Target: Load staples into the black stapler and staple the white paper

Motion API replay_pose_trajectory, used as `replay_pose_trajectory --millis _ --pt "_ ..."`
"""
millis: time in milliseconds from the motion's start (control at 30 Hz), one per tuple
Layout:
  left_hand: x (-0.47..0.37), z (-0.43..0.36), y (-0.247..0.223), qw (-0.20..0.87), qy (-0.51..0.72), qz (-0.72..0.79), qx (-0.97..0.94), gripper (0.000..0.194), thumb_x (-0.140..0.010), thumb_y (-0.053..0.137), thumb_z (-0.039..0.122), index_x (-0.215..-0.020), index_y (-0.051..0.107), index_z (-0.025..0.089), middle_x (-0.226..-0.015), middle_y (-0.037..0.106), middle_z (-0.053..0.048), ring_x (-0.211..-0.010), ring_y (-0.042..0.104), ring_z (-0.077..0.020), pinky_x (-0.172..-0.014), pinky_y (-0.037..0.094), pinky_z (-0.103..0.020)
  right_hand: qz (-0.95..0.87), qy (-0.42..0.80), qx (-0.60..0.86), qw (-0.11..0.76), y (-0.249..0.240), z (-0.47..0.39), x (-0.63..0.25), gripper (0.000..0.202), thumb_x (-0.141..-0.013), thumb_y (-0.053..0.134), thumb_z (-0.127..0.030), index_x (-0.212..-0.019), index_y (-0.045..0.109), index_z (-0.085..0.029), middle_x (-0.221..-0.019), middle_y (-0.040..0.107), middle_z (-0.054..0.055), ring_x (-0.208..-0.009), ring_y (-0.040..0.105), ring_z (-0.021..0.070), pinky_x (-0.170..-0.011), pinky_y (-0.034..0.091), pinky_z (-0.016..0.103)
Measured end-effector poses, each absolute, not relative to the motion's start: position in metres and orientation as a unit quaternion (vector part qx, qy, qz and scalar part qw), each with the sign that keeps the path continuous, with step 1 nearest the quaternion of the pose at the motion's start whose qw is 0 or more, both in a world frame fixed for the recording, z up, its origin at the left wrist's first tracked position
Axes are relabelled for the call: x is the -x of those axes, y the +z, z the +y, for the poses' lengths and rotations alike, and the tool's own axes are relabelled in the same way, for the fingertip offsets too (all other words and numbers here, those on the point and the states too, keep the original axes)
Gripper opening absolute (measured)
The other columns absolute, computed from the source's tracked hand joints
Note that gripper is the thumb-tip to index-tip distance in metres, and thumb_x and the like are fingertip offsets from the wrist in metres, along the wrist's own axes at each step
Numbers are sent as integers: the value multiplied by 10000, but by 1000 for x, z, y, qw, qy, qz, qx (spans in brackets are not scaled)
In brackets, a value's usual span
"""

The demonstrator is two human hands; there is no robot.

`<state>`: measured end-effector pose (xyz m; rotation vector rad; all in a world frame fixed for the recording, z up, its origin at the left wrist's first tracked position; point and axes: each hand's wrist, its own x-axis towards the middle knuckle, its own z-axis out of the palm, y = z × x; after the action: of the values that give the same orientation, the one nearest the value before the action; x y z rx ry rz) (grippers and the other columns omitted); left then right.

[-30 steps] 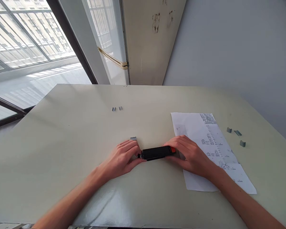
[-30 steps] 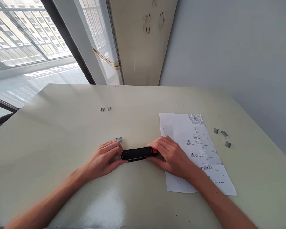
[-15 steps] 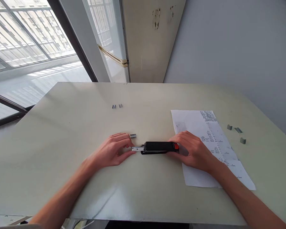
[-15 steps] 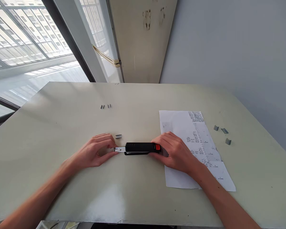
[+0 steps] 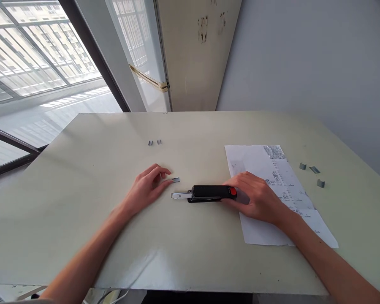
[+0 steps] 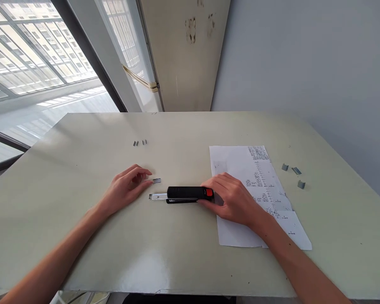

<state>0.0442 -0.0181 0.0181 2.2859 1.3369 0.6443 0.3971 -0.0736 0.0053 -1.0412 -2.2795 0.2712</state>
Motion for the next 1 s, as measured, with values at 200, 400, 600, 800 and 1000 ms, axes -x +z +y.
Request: replay_pose_trajectory --millis 200,400,600,800,1000 --pt "-57 -21 13 192 215 483 -827 272 -1011 601 490 -1038 729 252 -1130 665 -48 -858 627 -177 -785 520 -309 -864 98 390 304 6 -74 -397 182 -993 690 -313 -1156 641 -250 -910 733 47 -783 657 223 -741 543 401" --pt "-55 -23 19 245 253 486 -800 305 -1070 492 471 -1022 664 224 -916 702 -27 -735 606 -165 -703 498 -293 -860 97 395 310 9 -75 -394 158 -1003 665 -309 -1150 652 -254 -909 745 46 -757 665 218 -698 541 384" --pt "-56 -25 21 297 288 493 -766 309 -1056 512 477 -983 662 216 -855 701 -29 -752 616 -169 -691 498 -284 -859 98 398 307 10 -75 -393 153 -1003 668 -317 -1143 650 -258 -913 749 48 -744 663 214 -687 542 379" --pt "-56 -26 22 337 307 488 -744 265 -1003 620 470 -1035 718 226 -811 669 -16 -753 603 -167 -675 506 -282 -861 106 392 306 9 -74 -393 173 -1003 677 -302 -1161 623 -255 -933 743 48 -744 637 209 -697 538 383" --pt "-57 -29 28 348 308 486 -740 238 -991 648 448 -1053 758 247 -858 719 -26 -835 671 -188 -741 539 -304 -858 119 399 301 10 -75 -392 193 -993 703 -286 -1164 619 -255 -938 735 40 -767 631 203 -700 531 374"
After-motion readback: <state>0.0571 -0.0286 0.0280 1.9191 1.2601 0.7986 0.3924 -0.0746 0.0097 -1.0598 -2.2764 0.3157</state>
